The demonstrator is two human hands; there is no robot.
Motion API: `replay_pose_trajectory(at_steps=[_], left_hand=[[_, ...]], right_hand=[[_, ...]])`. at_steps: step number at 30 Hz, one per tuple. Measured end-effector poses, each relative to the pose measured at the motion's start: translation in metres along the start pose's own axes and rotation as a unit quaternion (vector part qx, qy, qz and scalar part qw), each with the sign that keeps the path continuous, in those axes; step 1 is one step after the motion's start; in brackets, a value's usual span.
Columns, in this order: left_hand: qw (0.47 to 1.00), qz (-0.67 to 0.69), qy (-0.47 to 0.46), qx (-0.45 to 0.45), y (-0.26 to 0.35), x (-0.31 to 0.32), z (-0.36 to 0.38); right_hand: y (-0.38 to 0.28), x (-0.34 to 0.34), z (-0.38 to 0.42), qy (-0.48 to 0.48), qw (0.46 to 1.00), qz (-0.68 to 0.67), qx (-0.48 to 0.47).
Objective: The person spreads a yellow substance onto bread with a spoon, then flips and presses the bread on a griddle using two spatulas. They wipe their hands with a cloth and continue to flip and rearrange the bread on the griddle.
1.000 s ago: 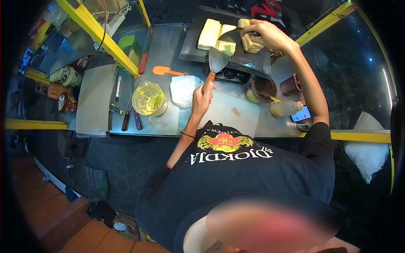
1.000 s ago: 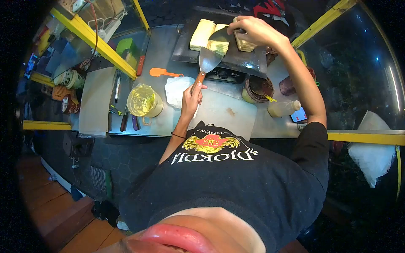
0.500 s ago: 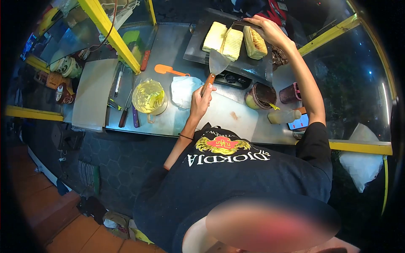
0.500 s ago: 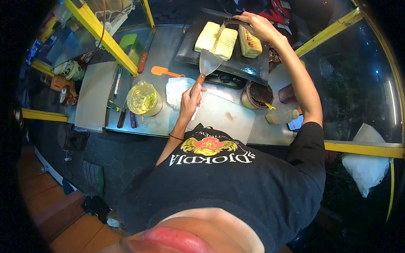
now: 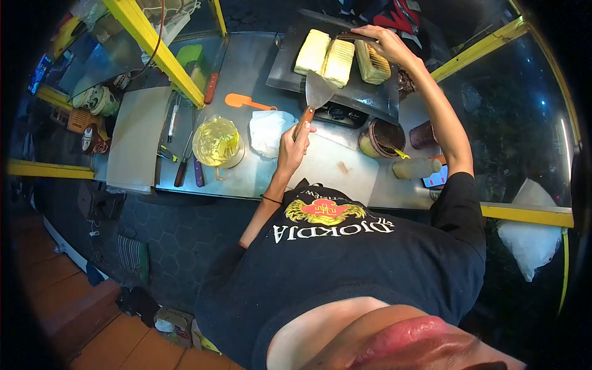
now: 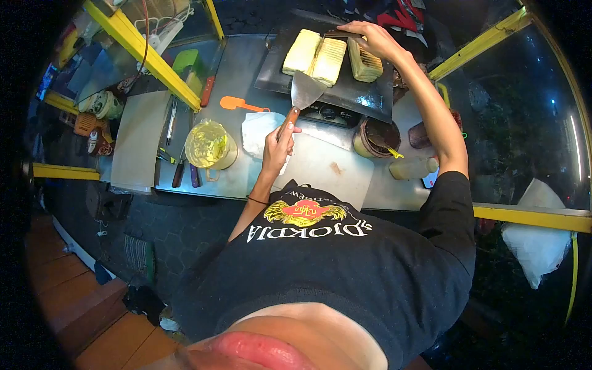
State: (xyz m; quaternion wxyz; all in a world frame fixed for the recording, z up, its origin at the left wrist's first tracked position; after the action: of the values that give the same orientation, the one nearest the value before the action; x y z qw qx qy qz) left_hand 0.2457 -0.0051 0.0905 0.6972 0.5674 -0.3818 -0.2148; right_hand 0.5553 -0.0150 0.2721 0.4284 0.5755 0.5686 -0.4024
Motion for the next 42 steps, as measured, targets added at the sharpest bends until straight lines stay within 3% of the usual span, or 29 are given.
replay_pose_trajectory(at_steps=[19,21,25,26,29,30,34,37,39,42], left_hand=[[1.0,-0.005,-0.004,0.01,0.004,0.007,0.002],[1.0,-0.007,-0.004,0.013,0.003,0.007,0.002],[1.0,-0.018,-0.005,0.023,0.005,0.01,0.001],[0.999,-0.021,-0.008,0.023,0.005,0.011,0.0],[0.999,-0.036,-0.013,0.023,0.001,0.012,-0.005],[0.999,-0.04,-0.01,0.026,0.001,0.012,-0.006],[0.999,-0.041,-0.007,0.032,0.004,0.014,-0.014],[0.999,-0.033,-0.008,0.026,0.005,0.017,-0.019],[0.999,-0.033,-0.012,0.027,0.007,0.019,-0.023],[0.999,-0.039,-0.018,0.033,0.019,0.021,-0.027]], right_hand=[[0.032,-0.023,0.054,0.071,0.982,0.124,0.124],[0.037,-0.042,0.059,0.15,0.975,0.083,0.14],[0.059,-0.075,0.073,0.174,0.942,0.025,0.286],[0.065,-0.077,0.077,0.176,0.925,-0.089,0.324],[0.118,-0.075,0.11,0.148,0.885,-0.155,0.413],[0.096,-0.091,0.12,0.196,0.86,-0.138,0.45],[0.072,-0.082,0.169,0.213,0.811,-0.09,0.538],[0.04,-0.047,0.184,0.239,0.827,-0.027,0.508],[0.007,-0.02,0.18,0.2,0.846,0.004,0.495],[-0.054,-0.005,0.172,0.193,0.871,-0.06,0.447]])
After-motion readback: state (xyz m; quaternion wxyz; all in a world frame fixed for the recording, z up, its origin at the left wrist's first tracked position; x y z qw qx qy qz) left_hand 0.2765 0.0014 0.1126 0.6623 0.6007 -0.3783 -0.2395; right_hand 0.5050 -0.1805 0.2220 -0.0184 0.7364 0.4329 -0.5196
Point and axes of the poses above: each hand's wrist, its own z-axis away from the middle knuckle, its own x-axis out of the palm, y = z × x, the point moved 8 cm from there along -z, towards the middle knuckle, and after that the axes turned 6 degrees about z, right-handed, at the moved point
